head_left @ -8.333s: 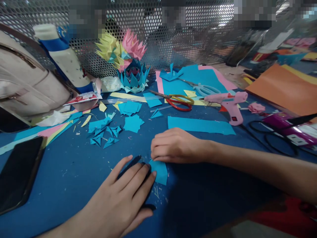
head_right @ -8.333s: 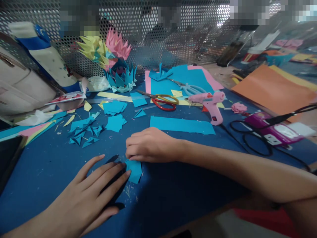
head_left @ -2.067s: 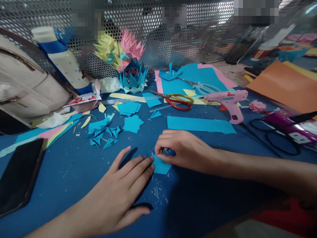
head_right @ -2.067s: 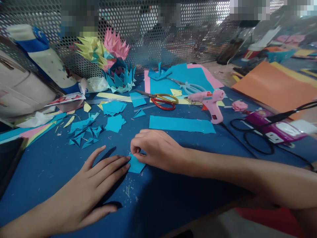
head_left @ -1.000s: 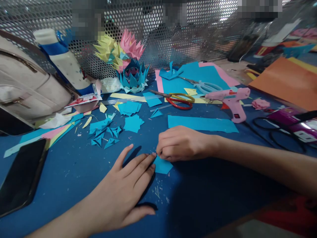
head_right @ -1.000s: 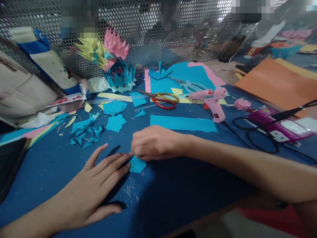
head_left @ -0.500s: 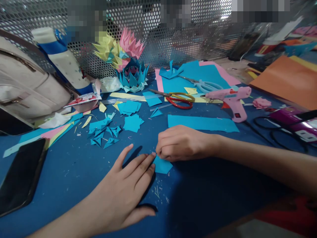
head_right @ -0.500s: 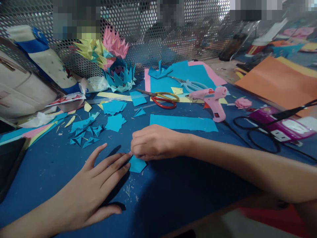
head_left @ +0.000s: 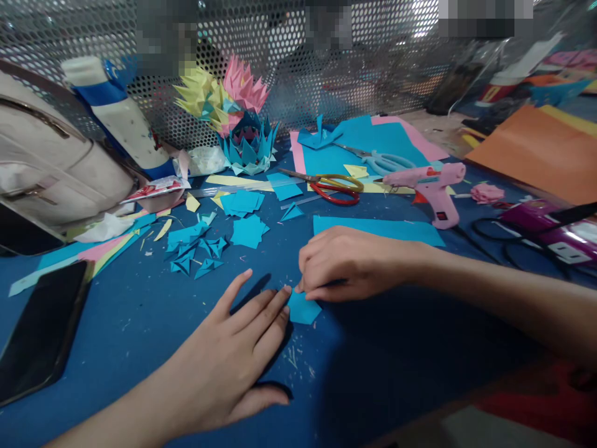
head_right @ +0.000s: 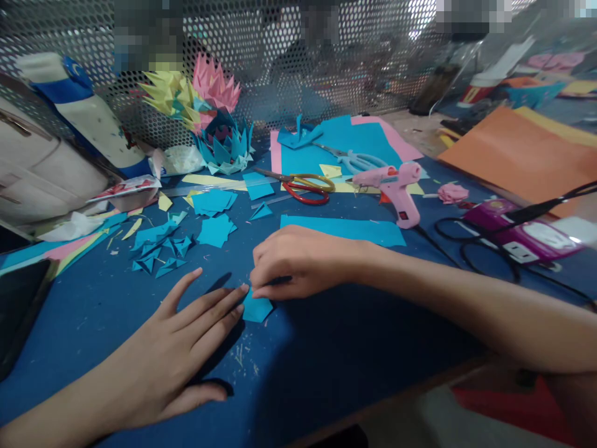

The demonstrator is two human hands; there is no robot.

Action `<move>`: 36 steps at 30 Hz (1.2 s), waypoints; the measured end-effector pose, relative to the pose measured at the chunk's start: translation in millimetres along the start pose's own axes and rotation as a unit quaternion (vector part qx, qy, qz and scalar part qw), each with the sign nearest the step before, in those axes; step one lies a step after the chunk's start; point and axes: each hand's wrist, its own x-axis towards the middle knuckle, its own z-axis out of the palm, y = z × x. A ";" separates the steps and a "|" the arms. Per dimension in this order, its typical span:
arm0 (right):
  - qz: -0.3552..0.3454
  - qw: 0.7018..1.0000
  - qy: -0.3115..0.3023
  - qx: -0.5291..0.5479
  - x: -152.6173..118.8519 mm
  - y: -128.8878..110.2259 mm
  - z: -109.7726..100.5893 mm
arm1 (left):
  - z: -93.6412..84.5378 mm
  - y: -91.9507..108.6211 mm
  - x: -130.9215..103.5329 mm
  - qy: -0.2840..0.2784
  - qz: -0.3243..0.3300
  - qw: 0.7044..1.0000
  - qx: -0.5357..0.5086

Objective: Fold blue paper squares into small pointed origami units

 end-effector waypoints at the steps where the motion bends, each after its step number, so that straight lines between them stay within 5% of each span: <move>1: 0.004 1.000 -0.005 -0.003 -0.7 -1.5 -2.5 | 0.5 0.1 -0.5 -0.002 -0.002 1.000 -0.003; 9: 0.040 0.998 0.005 -0.042 -2.5 -11.7 -2.7 | 2.1 3.1 -2.1 0.009 -0.003 1.000 -0.002; 12: 0.121 0.989 0.077 -0.046 2.9 -13.6 12.3 | 3.2 4.5 -3.5 0.015 -0.010 1.000 0.003; 20: 0.265 0.961 0.078 0.026 8.5 -22.3 29.8 | 4.2 4.7 -8.4 0.033 -0.030 0.999 -0.028; 28: 0.243 0.958 0.132 -0.074 10.2 -35.3 39.9 | 5.1 4.0 -9.7 0.037 -0.023 0.998 -0.046; 36: 0.193 0.948 0.095 -0.234 12.8 -42.1 40.9 | 5.2 3.3 -10.8 0.045 -0.025 0.996 -0.070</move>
